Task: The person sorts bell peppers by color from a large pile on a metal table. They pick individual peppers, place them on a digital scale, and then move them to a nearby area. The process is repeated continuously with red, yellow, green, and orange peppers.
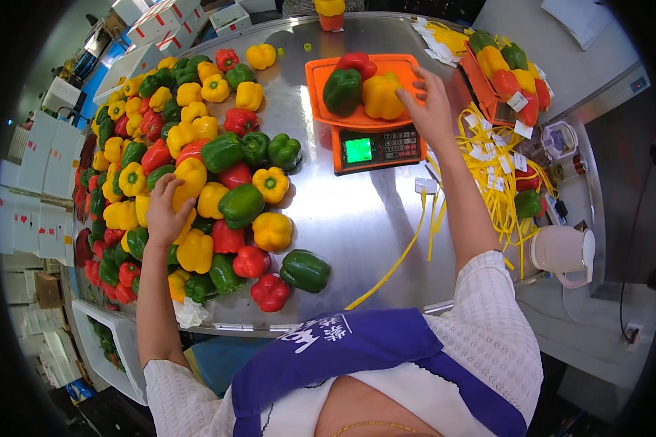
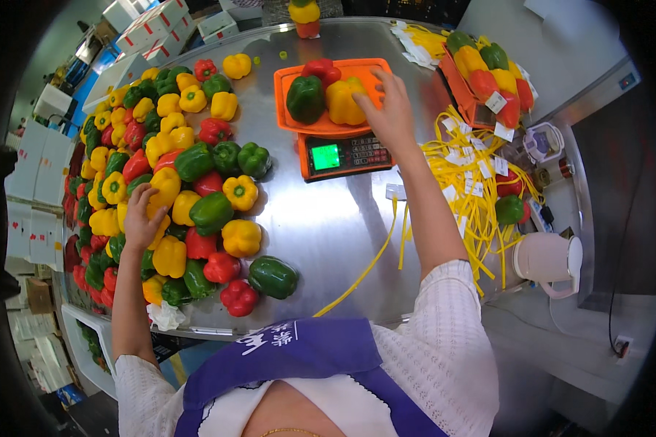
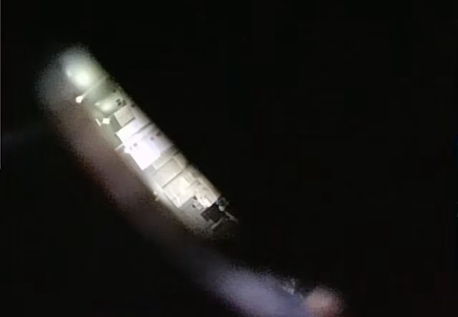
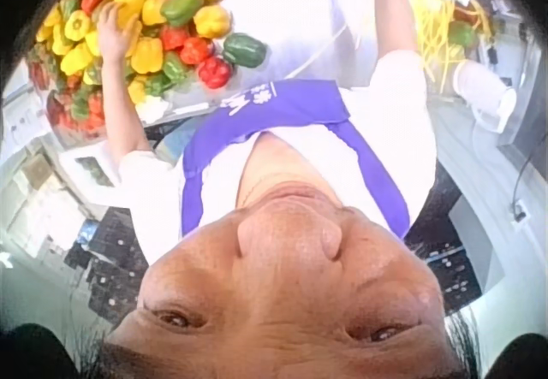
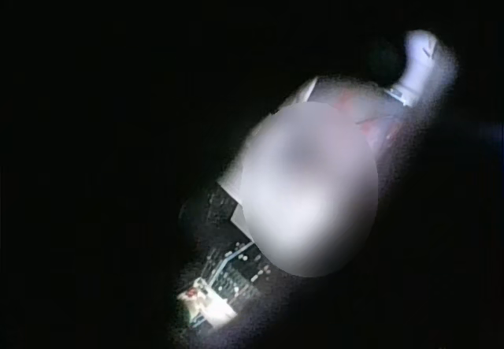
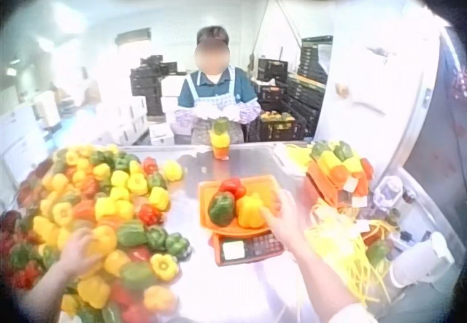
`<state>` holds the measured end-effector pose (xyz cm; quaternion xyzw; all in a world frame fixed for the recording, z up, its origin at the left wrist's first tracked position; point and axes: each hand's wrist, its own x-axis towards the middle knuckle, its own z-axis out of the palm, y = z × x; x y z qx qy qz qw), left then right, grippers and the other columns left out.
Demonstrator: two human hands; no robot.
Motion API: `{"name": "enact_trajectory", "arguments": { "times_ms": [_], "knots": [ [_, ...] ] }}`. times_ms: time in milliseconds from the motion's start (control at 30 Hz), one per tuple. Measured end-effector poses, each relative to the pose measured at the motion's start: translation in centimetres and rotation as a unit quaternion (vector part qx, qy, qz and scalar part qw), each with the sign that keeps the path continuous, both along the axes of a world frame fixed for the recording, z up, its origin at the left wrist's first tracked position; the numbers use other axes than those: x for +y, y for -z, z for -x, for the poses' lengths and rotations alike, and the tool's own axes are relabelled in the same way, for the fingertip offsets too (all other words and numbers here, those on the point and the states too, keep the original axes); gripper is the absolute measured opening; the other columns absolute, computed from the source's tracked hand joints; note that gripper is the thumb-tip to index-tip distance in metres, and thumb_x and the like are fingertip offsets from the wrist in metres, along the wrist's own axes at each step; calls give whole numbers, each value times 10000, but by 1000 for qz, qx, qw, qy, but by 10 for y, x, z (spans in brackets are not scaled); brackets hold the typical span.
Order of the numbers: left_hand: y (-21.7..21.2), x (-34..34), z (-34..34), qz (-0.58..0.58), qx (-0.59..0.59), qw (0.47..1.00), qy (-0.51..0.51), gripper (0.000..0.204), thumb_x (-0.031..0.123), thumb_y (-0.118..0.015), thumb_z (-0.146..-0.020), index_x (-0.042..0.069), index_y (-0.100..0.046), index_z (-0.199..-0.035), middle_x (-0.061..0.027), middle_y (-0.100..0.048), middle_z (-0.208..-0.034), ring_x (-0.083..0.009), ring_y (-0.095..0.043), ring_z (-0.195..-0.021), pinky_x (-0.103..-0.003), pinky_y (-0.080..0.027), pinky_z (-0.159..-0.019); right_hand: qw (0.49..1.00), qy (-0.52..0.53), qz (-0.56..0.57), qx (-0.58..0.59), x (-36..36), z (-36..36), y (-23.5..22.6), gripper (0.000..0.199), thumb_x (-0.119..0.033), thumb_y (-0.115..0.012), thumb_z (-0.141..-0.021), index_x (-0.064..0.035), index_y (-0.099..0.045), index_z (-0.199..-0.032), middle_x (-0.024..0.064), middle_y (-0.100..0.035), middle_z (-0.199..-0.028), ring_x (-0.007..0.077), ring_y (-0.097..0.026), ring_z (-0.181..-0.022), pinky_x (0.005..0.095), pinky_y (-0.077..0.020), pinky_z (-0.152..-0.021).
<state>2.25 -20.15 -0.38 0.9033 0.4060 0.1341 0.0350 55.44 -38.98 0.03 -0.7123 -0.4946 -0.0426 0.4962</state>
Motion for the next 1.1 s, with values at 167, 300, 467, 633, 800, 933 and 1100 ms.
{"name": "enact_trajectory", "arguments": {
  "times_ms": [167,300,467,633,800,933,1100],
  "knots": [
    [-2,-1,-1,-11,-5,1000,1,436,244,-764,-852,95,-619,-1236,-100,-538,-1389,-333,-530,-1283,-421,-476,-1025,994,-48,48,-87,79,-23,-15,600,-462,-721,-888,-63,-617,-1323,193,-583,-1338,354,-620,-1175,422,-511,-980],
    [-3,-1,-2,-11,-11,1000,-1,426,239,-764,-850,97,-622,-1226,-107,-544,-1378,-335,-539,-1274,-421,-478,-1021,973,-58,211,-76,130,-27,-20,672,-549,-720,-846,-81,-639,-1323,202,-614,-1344,372,-621,-1198,422,-497,-1012],
    [-3,-3,-1,-13,-30,999,-2,411,239,-764,-849,92,-629,-1208,-115,-555,-1368,-345,-549,-1263,-424,-475,-1028,928,-136,343,-48,156,-35,-26,593,-519,-728,-825,-88,-698,-1231,172,-703,-1207,340,-654,-1153,423,-513,-988],
    [3,-3,4,-27,-32,999,-5,395,274,-748,-864,85,-635,-1192,-116,-564,-1365,-342,-550,-1266,-431,-477,-1027,936,-56,346,-30,142,-29,-37,507,-435,-722,-803,-123,-710,-1202,171,-727,-1146,343,-706,-1034,433,-564,-895],
    [3,2,1,-41,-35,999,2,379,309,-745,-872,88,-651,-1165,-100,-571,-1356,-336,-566,-1239,-432,-487,-1012,920,-41,370,-123,138,-86,-18,549,-517,-650,-918,-56,-691,-1214,198,-735,-1098,367,-701,-1037,442,-538,-920],
    [20,9,12,-57,-25,998,-3,392,354,-738,-880,98,-656,-1166,-87,-567,-1354,-330,-574,-1220,-432,-503,-993,935,-98,220,-259,137,-24,-38,571,-506,-635,-939,-92,-627,-1333,200,-596,-1377,378,-581,-1249,444,-486,-1012],
    [18,7,12,-74,-23,997,1,382,331,-747,-868,105,-656,-1161,-106,-569,-1338,-349,-574,-1200,-440,-504,-995,814,-181,296,-466,117,46,-24,566,-368,-698,-882,-147,-582,-1390,127,-580,-1391,365,-566,-1256,451,-494,-1011]
  ]
}}
